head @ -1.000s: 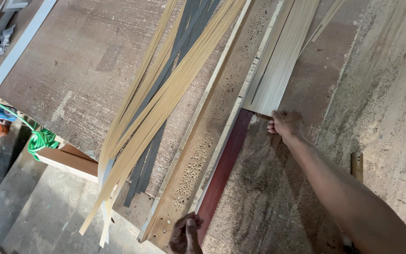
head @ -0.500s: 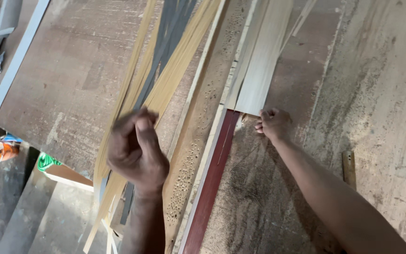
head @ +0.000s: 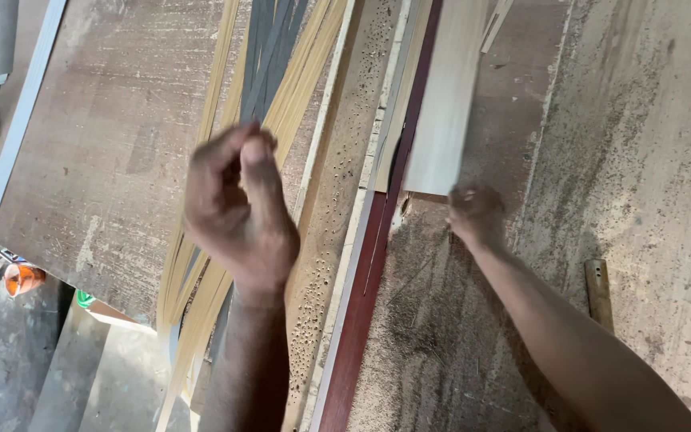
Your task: The person aligns long flexible laminate strips onto a wooden board and then uses a small wooden block to press and smooth the strips down firmly along the edge.
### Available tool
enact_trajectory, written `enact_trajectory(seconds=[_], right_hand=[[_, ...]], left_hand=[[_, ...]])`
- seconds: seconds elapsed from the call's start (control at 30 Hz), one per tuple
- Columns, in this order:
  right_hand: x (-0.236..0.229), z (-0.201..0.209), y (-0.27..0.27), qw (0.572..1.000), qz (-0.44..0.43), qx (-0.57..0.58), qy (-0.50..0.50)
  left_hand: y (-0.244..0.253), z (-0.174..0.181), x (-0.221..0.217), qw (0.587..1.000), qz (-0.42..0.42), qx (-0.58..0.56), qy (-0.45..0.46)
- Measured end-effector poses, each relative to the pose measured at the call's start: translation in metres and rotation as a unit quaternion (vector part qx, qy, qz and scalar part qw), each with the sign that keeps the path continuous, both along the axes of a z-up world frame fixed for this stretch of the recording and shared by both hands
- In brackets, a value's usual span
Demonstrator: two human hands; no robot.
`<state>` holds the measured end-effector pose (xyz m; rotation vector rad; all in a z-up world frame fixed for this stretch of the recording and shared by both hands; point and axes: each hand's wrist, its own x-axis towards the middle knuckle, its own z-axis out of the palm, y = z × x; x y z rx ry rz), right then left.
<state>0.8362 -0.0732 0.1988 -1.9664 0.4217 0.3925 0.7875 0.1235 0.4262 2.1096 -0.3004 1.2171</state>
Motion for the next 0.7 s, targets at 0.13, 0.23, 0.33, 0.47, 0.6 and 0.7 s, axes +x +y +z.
enact_trajectory(seconds=[0.13,0.23,0.33,0.47,0.6,0.7], right_hand=[[-0.013,-0.026,-0.041,0.995,-0.087,0.039,-0.011],[-0.019,-0.062,-0.059,0.980,-0.152,0.075,-0.102],[-0.026,-0.093,-0.056,0.916,-0.094,-0.106,-0.376],[-0.027,-0.068,-0.049,0.934,-0.123,-0.043,-0.332],[-0.030,-0.070,-0.050,0.928,-0.120,-0.072,-0.345],[-0.032,-0.085,-0.051,0.933,-0.077,-0.065,-0.346]], left_hand=[[0.001,0.002,0.064,0.997,-0.024,0.046,0.063],[-0.015,-0.021,0.144,0.992,-0.034,0.095,0.079],[-0.036,-0.071,0.217,0.898,0.117,0.115,0.408],[-0.050,-0.144,0.267,0.774,0.114,0.333,0.526],[-0.070,-0.179,0.281,0.673,0.115,0.400,0.611],[-0.075,-0.191,0.291,0.617,0.145,0.471,0.613]])
